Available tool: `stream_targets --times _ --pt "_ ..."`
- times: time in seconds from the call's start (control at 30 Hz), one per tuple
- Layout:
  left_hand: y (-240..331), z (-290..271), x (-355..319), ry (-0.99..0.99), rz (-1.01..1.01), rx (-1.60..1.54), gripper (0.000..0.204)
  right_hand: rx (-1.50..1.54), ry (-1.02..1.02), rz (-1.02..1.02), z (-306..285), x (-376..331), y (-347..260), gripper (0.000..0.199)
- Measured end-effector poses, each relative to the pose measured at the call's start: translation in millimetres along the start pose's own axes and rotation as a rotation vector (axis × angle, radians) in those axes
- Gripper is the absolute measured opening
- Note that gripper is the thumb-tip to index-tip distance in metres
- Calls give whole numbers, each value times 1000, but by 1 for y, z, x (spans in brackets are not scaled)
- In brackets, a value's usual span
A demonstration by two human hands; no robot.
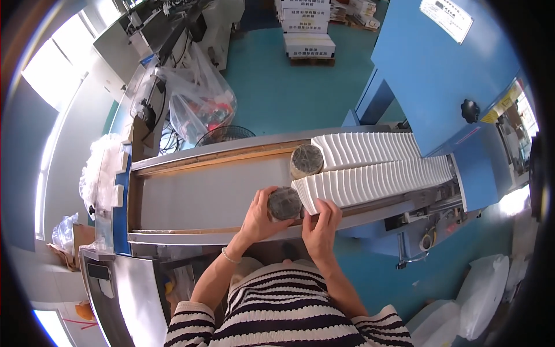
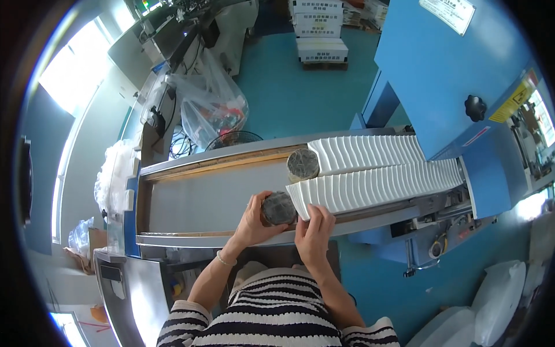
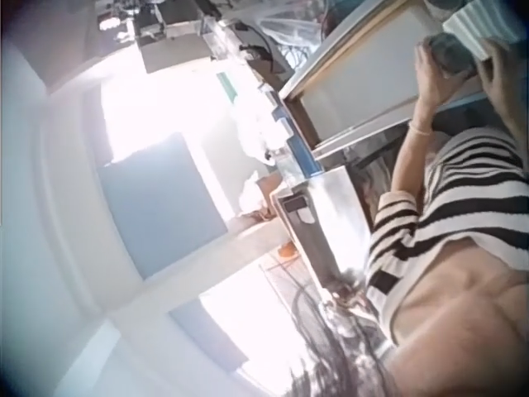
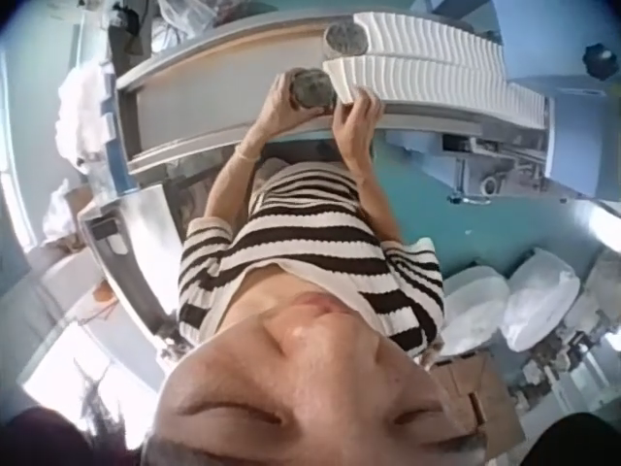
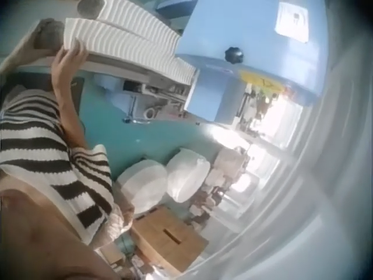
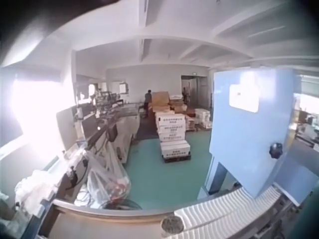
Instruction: Placing individual paper filters onto a conveyor belt for processing.
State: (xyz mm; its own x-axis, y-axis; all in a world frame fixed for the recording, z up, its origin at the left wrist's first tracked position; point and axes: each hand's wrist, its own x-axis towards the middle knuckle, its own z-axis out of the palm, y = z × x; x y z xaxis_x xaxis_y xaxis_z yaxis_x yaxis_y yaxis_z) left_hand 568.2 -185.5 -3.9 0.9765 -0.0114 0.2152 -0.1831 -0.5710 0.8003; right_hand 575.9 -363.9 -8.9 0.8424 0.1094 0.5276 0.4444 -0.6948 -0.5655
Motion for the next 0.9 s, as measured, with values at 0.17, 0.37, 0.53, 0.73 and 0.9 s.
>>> stream_targets --times 0.17,0.37,0.53,0.73,0.9 --pt "-2 -1 -8 86 -69 66 81 58 79 -18 8 -9 3 31" --pt "1 3 -12 205 -32 255 80 -142 40 19 14 -10 -16 27" --pt "-8 -15 -19 162 -22 70 78 116 135 145 -1 6 -60 25" --pt "-4 -82 -39 -305 -617 -1573 72 891 -241 533 -45 35 -130 26" --pt "-10 -113 -55 -414 -442 -1223 50 552 -335 386 -29 27 -144 25"
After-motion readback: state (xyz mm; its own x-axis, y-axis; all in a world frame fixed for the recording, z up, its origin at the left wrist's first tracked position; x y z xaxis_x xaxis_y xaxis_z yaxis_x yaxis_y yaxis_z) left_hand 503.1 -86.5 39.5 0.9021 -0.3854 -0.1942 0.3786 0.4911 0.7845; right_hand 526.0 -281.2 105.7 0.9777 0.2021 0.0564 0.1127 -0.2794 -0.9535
